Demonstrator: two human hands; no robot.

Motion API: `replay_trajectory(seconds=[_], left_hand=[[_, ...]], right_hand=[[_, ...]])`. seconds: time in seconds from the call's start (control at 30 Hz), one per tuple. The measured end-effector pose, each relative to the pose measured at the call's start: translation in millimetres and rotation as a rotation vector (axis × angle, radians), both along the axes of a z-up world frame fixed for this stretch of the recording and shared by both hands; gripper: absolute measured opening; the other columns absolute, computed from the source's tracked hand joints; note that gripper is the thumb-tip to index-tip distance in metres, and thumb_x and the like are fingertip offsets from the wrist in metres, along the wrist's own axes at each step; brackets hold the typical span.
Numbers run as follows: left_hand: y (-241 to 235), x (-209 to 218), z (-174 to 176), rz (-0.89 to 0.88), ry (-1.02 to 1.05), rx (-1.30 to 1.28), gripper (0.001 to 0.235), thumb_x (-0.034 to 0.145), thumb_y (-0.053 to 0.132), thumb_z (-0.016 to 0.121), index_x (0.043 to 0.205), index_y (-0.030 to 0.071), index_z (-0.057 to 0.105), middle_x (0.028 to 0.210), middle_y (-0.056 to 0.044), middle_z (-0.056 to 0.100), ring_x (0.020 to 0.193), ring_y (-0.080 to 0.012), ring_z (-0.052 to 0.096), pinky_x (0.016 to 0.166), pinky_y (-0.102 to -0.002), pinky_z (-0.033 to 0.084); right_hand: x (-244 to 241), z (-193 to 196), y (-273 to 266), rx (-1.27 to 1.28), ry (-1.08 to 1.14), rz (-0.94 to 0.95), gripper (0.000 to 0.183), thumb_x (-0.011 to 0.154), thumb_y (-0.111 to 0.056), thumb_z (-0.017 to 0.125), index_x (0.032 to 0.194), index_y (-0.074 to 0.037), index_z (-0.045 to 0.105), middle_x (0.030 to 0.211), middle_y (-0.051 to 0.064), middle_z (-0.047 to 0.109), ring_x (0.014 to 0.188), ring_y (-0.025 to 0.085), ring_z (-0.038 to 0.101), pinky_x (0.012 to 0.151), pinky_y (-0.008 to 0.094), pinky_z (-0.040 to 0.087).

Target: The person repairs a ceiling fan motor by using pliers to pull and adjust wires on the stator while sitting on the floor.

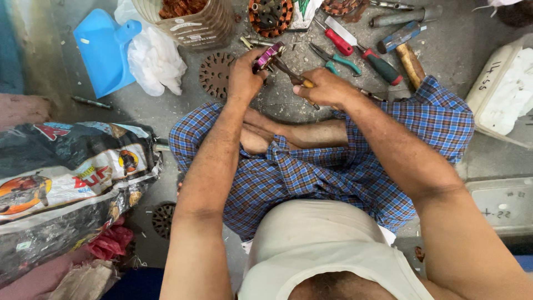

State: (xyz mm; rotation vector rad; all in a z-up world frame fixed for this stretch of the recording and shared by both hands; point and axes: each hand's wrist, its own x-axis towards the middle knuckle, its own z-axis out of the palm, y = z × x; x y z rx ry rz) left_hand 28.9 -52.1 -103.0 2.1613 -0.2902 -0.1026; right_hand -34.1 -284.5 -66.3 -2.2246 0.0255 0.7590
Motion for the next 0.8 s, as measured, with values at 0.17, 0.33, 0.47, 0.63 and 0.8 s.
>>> replay_trajectory(seconds=[0.17,0.33,0.47,0.63,0.8], left_hand=[[-1.2,-4.3,5.6,0.038,0.034,0.036,0.052,0.077,0.0,0.083,0.124,0.015,0.069,0.111,-0.011,0.076,0.102,-0.0283,0.075,0.092,-0.038,0.056],[-4.5,-3.9,8.2,0.077,0.112,0.088,0.051,0.079,0.002,0.082,0.126,0.018,0.069,0.109,-0.01,0.077,0.103,-0.0278,0.074,0.093,-0.04,0.056],[-3.8,-4.2,5.2,0.057,0.063,0.037,0.053,0.079,0.0,0.082,0.127,0.018,0.069,0.115,-0.011,0.075,0.106,-0.028,0.074,0.095,-0.039,0.056],[-1.2,-4.9,3.7,0.042,0.047,0.005,0.055,0.077,-0.002,0.081,0.127,0.017,0.068,0.119,-0.011,0.075,0.109,-0.028,0.073,0.096,-0.039,0.055],[-2.5,-2.9,-2.0,0.07,0.054,0.017,0.051,0.079,-0.001,0.08,0.126,0.018,0.069,0.116,-0.012,0.076,0.108,-0.0294,0.073,0.094,-0.039,0.056]], right_hand=[[1.9,-11.1,2.0,0.006,-0.183,0.113,0.037,0.097,-0.035,0.068,0.116,-0.004,0.072,0.083,0.015,0.071,0.076,0.027,0.068,0.071,0.045,0.053],[-5.8,-27.9,12.5,-0.121,-0.142,0.08,0.036,0.1,-0.033,0.063,0.118,-0.002,0.067,0.102,0.021,0.069,0.09,0.033,0.069,0.081,0.049,0.055],[-19.9,-46.2,19.1,-0.073,-0.423,0.041,0.034,0.103,-0.03,0.063,0.116,0.001,0.067,0.113,0.024,0.069,0.108,0.038,0.067,0.097,0.051,0.052],[-19.6,-52.5,21.7,0.066,-0.276,-0.165,0.071,0.088,-0.042,0.078,0.137,0.0,0.048,0.119,0.027,0.065,0.108,0.04,0.067,0.095,0.05,0.052],[-18.9,-67.0,29.9,-0.027,-0.233,-0.143,0.058,0.08,-0.046,0.084,0.113,-0.002,0.064,0.101,0.024,0.072,0.099,0.04,0.069,0.092,0.051,0.052]])
